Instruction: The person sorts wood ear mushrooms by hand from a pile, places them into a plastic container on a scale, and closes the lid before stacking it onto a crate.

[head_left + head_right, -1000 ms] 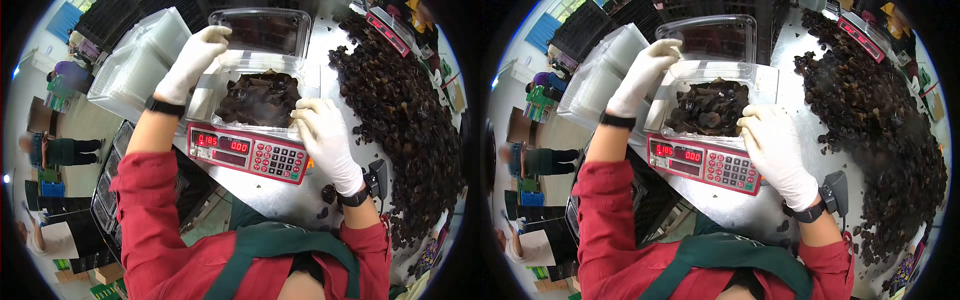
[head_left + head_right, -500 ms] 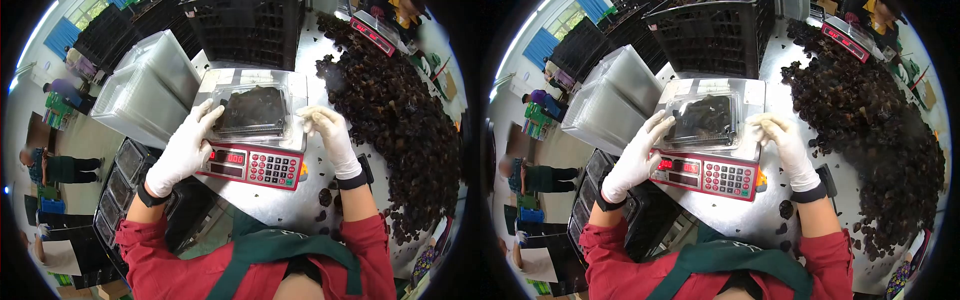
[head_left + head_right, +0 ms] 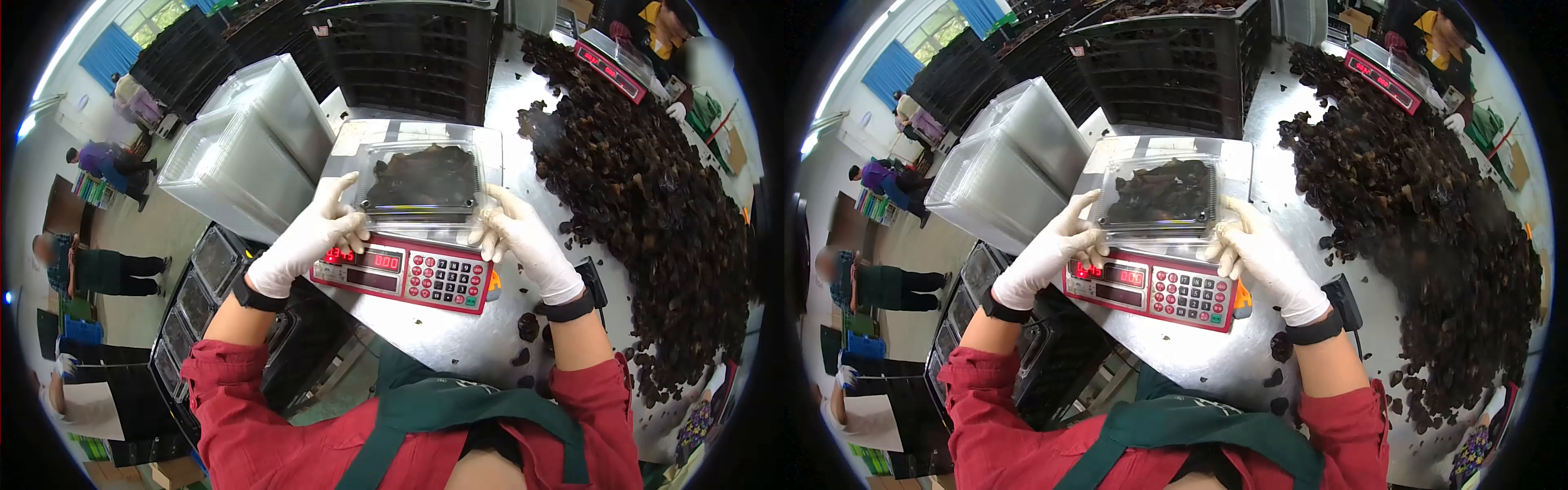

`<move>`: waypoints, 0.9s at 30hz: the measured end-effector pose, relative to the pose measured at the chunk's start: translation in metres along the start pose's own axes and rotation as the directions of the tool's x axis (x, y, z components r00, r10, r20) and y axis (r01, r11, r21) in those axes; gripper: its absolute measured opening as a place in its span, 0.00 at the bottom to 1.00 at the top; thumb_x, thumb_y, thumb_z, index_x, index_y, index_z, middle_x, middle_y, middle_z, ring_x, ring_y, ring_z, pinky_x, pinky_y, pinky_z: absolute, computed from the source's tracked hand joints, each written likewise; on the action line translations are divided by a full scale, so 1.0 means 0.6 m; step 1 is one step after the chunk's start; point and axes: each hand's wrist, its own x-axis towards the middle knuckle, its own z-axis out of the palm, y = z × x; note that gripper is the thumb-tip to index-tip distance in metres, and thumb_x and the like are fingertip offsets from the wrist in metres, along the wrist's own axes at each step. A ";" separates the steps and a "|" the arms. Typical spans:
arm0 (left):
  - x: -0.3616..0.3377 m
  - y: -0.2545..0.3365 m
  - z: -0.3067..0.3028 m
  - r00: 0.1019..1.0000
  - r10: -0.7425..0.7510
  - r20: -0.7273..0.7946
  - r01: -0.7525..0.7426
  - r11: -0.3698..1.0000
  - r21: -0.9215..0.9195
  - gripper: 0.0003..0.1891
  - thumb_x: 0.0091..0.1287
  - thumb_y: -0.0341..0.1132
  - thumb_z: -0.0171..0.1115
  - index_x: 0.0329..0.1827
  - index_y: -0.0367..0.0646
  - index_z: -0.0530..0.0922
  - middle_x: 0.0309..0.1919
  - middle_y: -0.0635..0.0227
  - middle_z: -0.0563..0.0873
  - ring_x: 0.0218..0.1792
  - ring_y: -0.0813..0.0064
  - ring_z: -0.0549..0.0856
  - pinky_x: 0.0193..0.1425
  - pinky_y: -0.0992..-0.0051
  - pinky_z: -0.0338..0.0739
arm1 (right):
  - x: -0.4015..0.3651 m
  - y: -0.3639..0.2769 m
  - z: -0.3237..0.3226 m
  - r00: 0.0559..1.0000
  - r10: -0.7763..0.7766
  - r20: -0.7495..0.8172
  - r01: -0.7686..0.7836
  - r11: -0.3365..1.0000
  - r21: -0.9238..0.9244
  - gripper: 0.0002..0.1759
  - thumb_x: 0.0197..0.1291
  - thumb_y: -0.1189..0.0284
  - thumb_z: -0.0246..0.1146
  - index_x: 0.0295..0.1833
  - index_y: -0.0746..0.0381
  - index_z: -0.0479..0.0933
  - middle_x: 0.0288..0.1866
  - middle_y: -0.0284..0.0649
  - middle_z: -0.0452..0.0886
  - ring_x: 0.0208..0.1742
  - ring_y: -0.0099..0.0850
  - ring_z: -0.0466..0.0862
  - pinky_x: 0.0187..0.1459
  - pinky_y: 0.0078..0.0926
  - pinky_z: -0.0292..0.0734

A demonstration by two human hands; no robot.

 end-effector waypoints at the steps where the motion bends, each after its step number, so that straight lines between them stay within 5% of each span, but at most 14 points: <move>1: -0.001 0.002 0.007 1.000 0.002 -0.007 -0.002 1.000 -0.001 0.34 0.76 0.33 0.56 0.82 0.44 0.52 0.38 0.63 0.84 0.34 0.75 0.86 0.42 0.79 0.78 | -0.002 0.001 -0.003 1.000 -0.004 0.006 0.004 1.000 -0.003 0.30 0.76 0.71 0.52 0.79 0.68 0.57 0.34 0.39 0.85 0.24 0.19 0.81 0.24 0.14 0.76; 9: 0.009 -0.005 0.083 0.999 -0.044 -0.028 0.033 0.946 -0.323 0.37 0.74 0.27 0.58 0.82 0.41 0.50 0.39 0.63 0.85 0.39 0.74 0.86 0.43 0.79 0.79 | -0.033 0.013 -0.040 0.996 -0.039 -0.085 0.043 0.998 0.044 0.34 0.73 0.74 0.57 0.80 0.69 0.55 0.33 0.40 0.85 0.22 0.17 0.78 0.23 0.12 0.72; 12: 0.007 -0.018 0.097 0.996 0.086 -0.032 -0.092 0.890 -0.446 0.36 0.71 0.21 0.59 0.80 0.37 0.53 0.36 0.60 0.84 0.36 0.72 0.86 0.45 0.74 0.81 | -0.048 0.019 -0.052 0.990 -0.103 -0.100 0.110 0.992 0.065 0.33 0.71 0.77 0.55 0.80 0.69 0.56 0.33 0.43 0.86 0.22 0.18 0.78 0.23 0.11 0.71; 17: -0.069 0.055 0.132 0.971 0.224 -0.084 -0.239 0.928 -0.286 0.38 0.70 0.24 0.61 0.80 0.41 0.52 0.33 0.68 0.82 0.37 0.75 0.86 0.51 0.73 0.80 | -0.104 0.007 -0.059 0.957 -0.245 -0.153 0.252 0.967 0.024 0.39 0.68 0.74 0.60 0.81 0.70 0.53 0.34 0.38 0.81 0.23 0.16 0.76 0.23 0.09 0.70; 19: -0.098 0.072 0.134 0.963 0.271 0.005 -0.260 0.930 -0.258 0.40 0.69 0.24 0.62 0.82 0.44 0.51 0.36 0.68 0.83 0.42 0.77 0.85 0.52 0.73 0.79 | -0.123 0.004 -0.068 0.936 -0.309 -0.169 0.327 0.941 0.091 0.41 0.67 0.75 0.62 0.81 0.69 0.52 0.38 0.44 0.85 0.21 0.18 0.77 0.23 0.12 0.73; 20: -0.117 0.080 0.126 0.954 0.298 0.029 -0.290 0.945 -0.151 0.41 0.68 0.25 0.62 0.82 0.45 0.53 0.45 0.65 0.83 0.47 0.75 0.84 0.55 0.72 0.79 | -0.129 -0.001 -0.067 0.934 -0.317 -0.163 0.334 0.938 0.088 0.41 0.67 0.75 0.62 0.81 0.69 0.52 0.38 0.44 0.85 0.21 0.18 0.77 0.23 0.12 0.73; 25: -0.155 0.086 0.117 0.906 0.420 -0.054 -0.422 0.906 -0.023 0.38 0.65 0.27 0.68 0.78 0.45 0.59 0.60 0.62 0.76 0.57 0.71 0.80 0.61 0.68 0.78 | -0.148 -0.009 -0.057 0.926 -0.361 -0.113 0.378 0.877 0.297 0.51 0.61 0.70 0.72 0.81 0.72 0.48 0.47 0.47 0.85 0.24 0.19 0.79 0.25 0.13 0.75; 27: -0.157 0.071 0.118 0.942 0.333 -0.039 -0.324 0.874 -0.363 0.38 0.65 0.31 0.72 0.76 0.44 0.61 0.64 0.54 0.75 0.63 0.70 0.78 0.64 0.66 0.78 | -0.149 -0.008 -0.048 0.930 -0.358 -0.084 0.367 0.891 0.268 0.49 0.62 0.73 0.69 0.81 0.72 0.49 0.47 0.47 0.85 0.24 0.19 0.79 0.24 0.13 0.75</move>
